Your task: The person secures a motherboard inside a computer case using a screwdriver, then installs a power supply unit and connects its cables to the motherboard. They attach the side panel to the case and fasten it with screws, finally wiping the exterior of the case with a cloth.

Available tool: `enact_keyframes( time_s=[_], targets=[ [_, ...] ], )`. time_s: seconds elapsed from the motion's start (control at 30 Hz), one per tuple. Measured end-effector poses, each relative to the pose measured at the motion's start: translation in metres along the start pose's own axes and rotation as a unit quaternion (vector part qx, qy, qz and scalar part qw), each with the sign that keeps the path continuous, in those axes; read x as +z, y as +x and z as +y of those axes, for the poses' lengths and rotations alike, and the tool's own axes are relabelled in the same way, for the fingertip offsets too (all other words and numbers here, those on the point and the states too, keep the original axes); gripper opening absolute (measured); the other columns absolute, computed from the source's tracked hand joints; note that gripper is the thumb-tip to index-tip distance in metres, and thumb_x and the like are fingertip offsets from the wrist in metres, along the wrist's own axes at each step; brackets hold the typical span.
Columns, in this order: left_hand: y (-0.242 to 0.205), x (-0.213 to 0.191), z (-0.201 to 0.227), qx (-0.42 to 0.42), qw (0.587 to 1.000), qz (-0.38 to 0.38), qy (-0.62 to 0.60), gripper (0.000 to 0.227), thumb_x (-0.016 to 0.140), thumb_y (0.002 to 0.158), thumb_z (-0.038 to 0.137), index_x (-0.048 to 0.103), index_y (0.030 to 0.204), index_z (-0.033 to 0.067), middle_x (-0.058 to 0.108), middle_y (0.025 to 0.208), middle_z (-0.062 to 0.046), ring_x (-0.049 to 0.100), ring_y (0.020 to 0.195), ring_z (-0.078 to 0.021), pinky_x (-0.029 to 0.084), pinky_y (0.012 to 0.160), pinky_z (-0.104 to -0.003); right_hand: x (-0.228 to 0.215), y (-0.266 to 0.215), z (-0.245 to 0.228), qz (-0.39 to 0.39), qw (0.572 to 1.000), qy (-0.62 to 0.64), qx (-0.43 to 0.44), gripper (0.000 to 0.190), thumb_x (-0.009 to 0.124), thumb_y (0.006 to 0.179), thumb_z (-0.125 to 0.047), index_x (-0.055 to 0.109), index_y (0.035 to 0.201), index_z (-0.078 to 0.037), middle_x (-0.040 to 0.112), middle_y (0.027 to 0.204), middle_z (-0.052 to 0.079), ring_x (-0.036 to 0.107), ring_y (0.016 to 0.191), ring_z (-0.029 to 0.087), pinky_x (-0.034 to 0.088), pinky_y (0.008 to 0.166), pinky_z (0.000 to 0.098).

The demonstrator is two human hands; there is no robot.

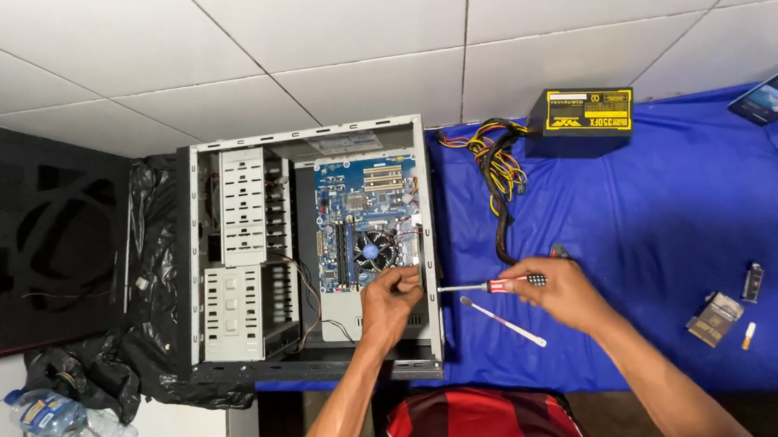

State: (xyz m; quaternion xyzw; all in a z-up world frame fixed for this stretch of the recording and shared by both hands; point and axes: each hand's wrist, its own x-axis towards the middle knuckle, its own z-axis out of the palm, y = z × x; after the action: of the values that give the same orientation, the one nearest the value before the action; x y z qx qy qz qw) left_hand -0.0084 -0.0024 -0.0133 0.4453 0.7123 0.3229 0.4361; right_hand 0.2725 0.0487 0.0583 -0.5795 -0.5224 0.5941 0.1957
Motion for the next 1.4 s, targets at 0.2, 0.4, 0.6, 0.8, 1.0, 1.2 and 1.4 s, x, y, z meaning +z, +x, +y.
enact_keyframes(
  time_s=[0.2,0.4,0.6,0.8,1.0,1.2,1.4],
  targets=[
    [-0.002,-0.004,0.004,-0.012,1.000,-0.003,-0.006,0.034,0.079,0.072,0.007,0.085,0.104,0.0169,0.076,0.087,-0.007,0.069,0.082,-0.0168,0.057,0.085,-0.031,0.006,0.012,0.039,-0.068,0.976,0.157,0.138,0.022,0.075,0.089,-0.011,0.071,0.107,-0.001,0.071,0.088,0.015,0.062,0.063,0.014,0.052,0.057,0.0220],
    [-0.005,-0.001,0.007,-0.010,1.000,0.015,-0.004,0.034,0.078,0.072,0.005,0.085,0.103,0.0157,0.076,0.086,-0.009,0.072,0.083,-0.0196,0.058,0.083,-0.032,0.009,-0.008,0.018,-0.017,0.998,-0.067,-0.008,0.020,0.089,0.076,-0.027,0.088,0.096,-0.022,0.073,0.070,0.007,0.059,0.062,0.015,0.048,0.055,0.0295],
    [-0.005,-0.001,0.003,-0.003,1.000,0.016,-0.006,0.035,0.079,0.071,0.005,0.085,0.104,0.0173,0.075,0.086,-0.007,0.071,0.084,-0.0184,0.058,0.086,-0.033,0.009,0.000,0.032,-0.130,0.954,0.194,0.187,0.031,0.075,0.092,-0.023,0.078,0.096,0.008,0.056,0.070,0.014,0.041,0.048,0.008,0.026,0.034,0.0137],
    [-0.009,0.001,0.005,-0.007,0.999,0.031,-0.017,0.035,0.077,0.071,0.002,0.085,0.104,0.0144,0.075,0.086,-0.010,0.071,0.085,-0.0211,0.058,0.087,-0.034,0.011,-0.004,0.022,-0.069,0.985,0.131,0.086,0.021,0.085,0.081,-0.009,0.077,0.092,0.007,0.068,0.069,0.019,0.058,0.055,0.018,0.043,0.044,0.0243],
    [-0.005,-0.008,0.007,-0.021,0.999,-0.011,-0.034,0.037,0.079,0.074,0.000,0.084,0.108,0.0126,0.076,0.090,-0.010,0.070,0.090,-0.0189,0.058,0.092,-0.036,0.010,-0.003,0.027,-0.092,0.981,0.163,0.050,0.039,0.086,0.078,-0.008,0.073,0.111,0.007,0.068,0.081,0.018,0.060,0.057,0.020,0.045,0.049,0.0286],
    [-0.005,-0.006,0.015,-0.031,0.999,0.001,-0.026,0.035,0.080,0.073,0.001,0.084,0.106,0.0107,0.075,0.088,-0.010,0.071,0.086,-0.0180,0.059,0.088,-0.034,0.005,-0.002,0.017,0.046,0.970,-0.112,-0.213,0.019,0.088,0.078,-0.028,0.086,0.096,-0.025,0.078,0.080,0.004,0.072,0.069,0.023,0.056,0.065,0.0333],
    [-0.005,-0.009,0.018,-0.029,1.000,0.000,0.005,0.037,0.078,0.075,0.000,0.084,0.109,0.0125,0.073,0.087,-0.011,0.070,0.087,-0.0204,0.061,0.085,-0.037,-0.001,-0.003,0.010,-0.002,0.991,-0.085,-0.101,0.024,0.087,0.077,-0.023,0.084,0.101,-0.019,0.084,0.090,0.011,0.077,0.086,0.032,0.058,0.076,0.0427]
  ],
)
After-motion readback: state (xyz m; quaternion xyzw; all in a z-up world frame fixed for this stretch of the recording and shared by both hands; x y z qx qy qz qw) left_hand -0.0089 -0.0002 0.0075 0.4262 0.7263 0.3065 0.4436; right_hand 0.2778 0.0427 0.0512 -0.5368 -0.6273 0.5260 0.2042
